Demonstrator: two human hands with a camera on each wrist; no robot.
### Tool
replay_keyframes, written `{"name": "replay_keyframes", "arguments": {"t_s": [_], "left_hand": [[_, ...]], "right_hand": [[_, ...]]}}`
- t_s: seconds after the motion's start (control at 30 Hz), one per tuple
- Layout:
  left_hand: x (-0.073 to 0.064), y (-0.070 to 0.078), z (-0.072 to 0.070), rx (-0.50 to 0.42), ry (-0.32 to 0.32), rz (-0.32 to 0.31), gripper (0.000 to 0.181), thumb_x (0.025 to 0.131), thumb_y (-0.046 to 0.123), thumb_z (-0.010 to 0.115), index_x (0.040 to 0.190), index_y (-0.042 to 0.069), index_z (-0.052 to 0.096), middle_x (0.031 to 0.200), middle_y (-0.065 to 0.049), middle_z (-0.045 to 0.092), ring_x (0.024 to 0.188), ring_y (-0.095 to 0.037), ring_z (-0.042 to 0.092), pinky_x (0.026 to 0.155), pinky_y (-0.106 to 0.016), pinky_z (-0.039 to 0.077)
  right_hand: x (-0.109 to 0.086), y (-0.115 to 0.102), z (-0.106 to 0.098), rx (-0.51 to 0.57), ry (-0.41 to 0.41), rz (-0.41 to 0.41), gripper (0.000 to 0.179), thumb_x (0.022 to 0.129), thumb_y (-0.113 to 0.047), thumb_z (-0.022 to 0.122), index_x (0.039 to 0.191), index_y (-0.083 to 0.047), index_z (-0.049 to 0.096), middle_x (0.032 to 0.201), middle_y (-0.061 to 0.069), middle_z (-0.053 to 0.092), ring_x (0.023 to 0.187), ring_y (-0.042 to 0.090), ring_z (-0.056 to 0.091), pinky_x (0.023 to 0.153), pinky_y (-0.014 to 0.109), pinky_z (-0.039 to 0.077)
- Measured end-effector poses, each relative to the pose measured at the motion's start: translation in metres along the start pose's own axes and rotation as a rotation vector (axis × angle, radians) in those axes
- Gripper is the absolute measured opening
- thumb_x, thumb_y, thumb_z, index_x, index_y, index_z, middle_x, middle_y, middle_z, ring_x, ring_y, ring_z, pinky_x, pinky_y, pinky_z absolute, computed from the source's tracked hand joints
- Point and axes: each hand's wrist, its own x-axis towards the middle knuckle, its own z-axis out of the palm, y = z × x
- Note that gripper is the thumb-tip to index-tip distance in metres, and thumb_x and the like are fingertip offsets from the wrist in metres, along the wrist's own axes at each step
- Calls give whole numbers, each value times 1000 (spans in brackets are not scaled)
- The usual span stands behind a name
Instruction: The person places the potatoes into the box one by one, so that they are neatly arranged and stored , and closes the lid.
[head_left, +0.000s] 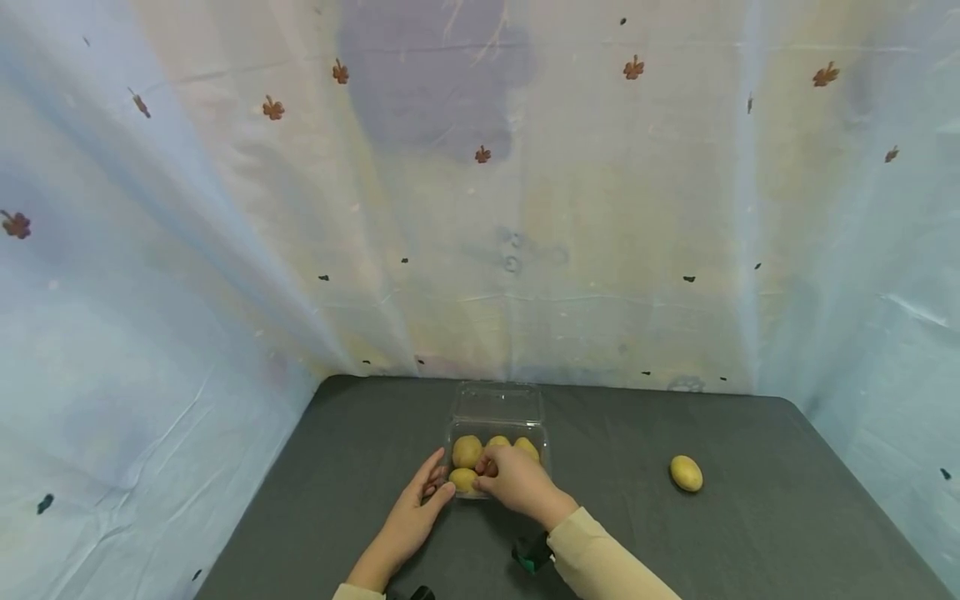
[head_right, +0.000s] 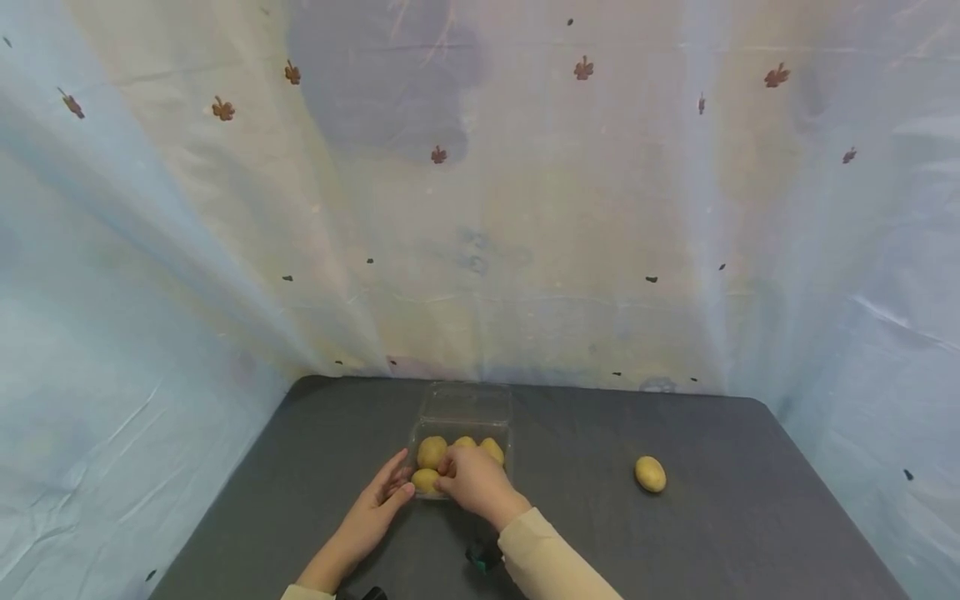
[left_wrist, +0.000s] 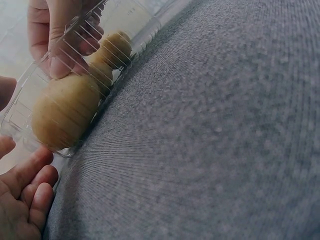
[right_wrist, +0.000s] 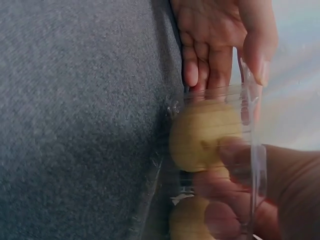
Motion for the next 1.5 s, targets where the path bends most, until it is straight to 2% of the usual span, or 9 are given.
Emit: {"name": "replay_keyframes", "arguments": {"t_s": [0.23, 0.4, 0.63, 0.8, 1.0, 1.27, 1.5], "left_hand": [[-1, 2, 0, -12, -5, -5, 65, 97, 46, 54, 153, 26, 28, 143, -10, 47, 131, -28, 41, 106, -54, 31], [-2, 3, 0, -5, -4, 3, 65, 97, 46, 54, 153, 26, 27, 143, -10, 46, 132, -28, 41, 107, -53, 30], [-2, 3, -1, 0, 0, 21, 66, 98, 45, 53, 154, 23, 26, 143, -11, 46, 132, -30, 41, 107, -54, 30], [-3, 3, -2, -2, -5, 19, 66, 98, 46, 53, 154, 26, 26, 144, -10, 46, 133, -28, 40, 108, -53, 29], [-3, 4, -2, -8, -8, 19, 66, 98, 46, 54, 154, 26, 26, 144, -9, 46, 133, -28, 40, 107, -53, 29], [-2, 3, -2, 12, -3, 31, 66, 98, 46, 53, 153, 25, 26, 144, -11, 46, 133, -30, 40, 108, -53, 29], [-3, 3, -1, 8, -5, 39, 66, 98, 45, 53, 154, 23, 26, 144, -11, 46, 133, -30, 40, 108, -53, 29]], "right_hand": [[-4, 8, -7, 81, -36, -15, 13, 92, -30, 68, 98, -19, 66, 87, -12, 62, 78, 4, 60, 67, 27, 51], [-14, 21, -26, 94, 43, -53, 16, 95, -31, 64, 104, -18, 67, 90, -13, 63, 81, 5, 60, 70, 29, 51], [-30, 41, -51, 103, 149, 9, 32, 90, -37, 69, 113, -15, 64, 99, -5, 64, 85, 12, 59, 69, 32, 51], [-42, 59, -61, 75, 223, 79, 43, 84, -43, 74, 118, -19, 62, 110, -1, 64, 94, 17, 59, 77, 36, 51], [-55, 79, -72, 30, 282, 162, 43, 81, -41, 77, 118, -24, 62, 113, 0, 64, 100, 20, 59, 80, 40, 51], [-72, 111, -86, -91, 343, 188, 62, 81, -52, 74, 127, -13, 60, 122, 6, 61, 113, 29, 52, 91, 51, 44], [-84, 133, -97, -158, 385, 233, 60, 84, -43, 74, 129, -6, 58, 123, 13, 60, 116, 36, 48, 91, 57, 41]]}}
